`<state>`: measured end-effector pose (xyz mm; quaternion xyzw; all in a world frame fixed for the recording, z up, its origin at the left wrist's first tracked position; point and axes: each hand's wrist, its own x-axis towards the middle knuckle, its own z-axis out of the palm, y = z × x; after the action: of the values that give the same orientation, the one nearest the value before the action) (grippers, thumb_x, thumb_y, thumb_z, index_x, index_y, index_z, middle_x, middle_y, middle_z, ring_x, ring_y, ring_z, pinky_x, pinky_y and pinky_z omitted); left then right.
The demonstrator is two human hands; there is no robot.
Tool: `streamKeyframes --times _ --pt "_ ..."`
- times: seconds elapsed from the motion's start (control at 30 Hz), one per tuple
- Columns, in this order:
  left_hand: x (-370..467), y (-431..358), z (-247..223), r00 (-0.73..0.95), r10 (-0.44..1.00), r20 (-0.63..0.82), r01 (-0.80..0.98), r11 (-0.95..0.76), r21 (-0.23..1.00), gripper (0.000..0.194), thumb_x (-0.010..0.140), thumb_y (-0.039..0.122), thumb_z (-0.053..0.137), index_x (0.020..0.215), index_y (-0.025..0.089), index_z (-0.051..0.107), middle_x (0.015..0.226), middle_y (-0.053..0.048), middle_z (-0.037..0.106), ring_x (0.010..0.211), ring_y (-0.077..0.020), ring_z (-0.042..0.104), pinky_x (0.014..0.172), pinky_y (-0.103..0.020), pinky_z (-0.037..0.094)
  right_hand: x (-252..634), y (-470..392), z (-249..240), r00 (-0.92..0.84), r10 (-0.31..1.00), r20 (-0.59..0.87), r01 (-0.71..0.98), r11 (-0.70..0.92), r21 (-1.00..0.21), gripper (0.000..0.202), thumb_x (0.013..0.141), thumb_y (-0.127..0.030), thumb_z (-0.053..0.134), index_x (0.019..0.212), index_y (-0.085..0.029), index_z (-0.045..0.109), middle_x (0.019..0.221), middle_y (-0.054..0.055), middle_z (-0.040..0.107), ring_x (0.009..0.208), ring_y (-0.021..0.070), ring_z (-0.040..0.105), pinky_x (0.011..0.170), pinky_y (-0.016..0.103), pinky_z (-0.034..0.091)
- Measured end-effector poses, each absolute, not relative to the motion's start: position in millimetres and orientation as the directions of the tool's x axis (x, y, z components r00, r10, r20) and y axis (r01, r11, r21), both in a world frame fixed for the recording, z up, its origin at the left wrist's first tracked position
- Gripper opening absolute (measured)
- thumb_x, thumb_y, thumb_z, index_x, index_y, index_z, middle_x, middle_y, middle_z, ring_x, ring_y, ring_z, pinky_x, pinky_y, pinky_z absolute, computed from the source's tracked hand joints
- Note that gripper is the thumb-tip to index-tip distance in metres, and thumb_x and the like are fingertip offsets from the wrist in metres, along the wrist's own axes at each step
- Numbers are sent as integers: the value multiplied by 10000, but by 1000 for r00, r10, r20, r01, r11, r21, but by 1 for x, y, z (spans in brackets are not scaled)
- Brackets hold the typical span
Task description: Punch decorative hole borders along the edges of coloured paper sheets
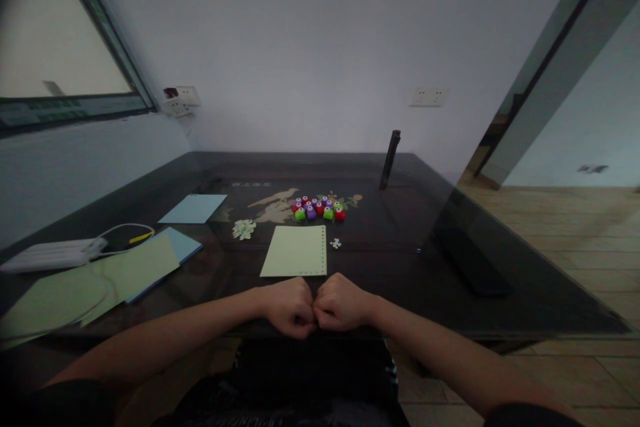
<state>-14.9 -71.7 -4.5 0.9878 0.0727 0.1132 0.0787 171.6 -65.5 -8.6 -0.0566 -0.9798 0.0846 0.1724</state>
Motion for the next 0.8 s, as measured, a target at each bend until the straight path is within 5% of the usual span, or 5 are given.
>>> streamKeyframes --times 0.8 --pt "-15 -70 -6 962 177 210 131 -968 214 257 763 231 581 508 204 551 519 -2 637 485 -106 550 476 -246 343 172 -65 -10 -913 169 371 88 970 -226 273 783 -138 413 518 -195 451 501 -1 531 473 109 441 498 267 284"
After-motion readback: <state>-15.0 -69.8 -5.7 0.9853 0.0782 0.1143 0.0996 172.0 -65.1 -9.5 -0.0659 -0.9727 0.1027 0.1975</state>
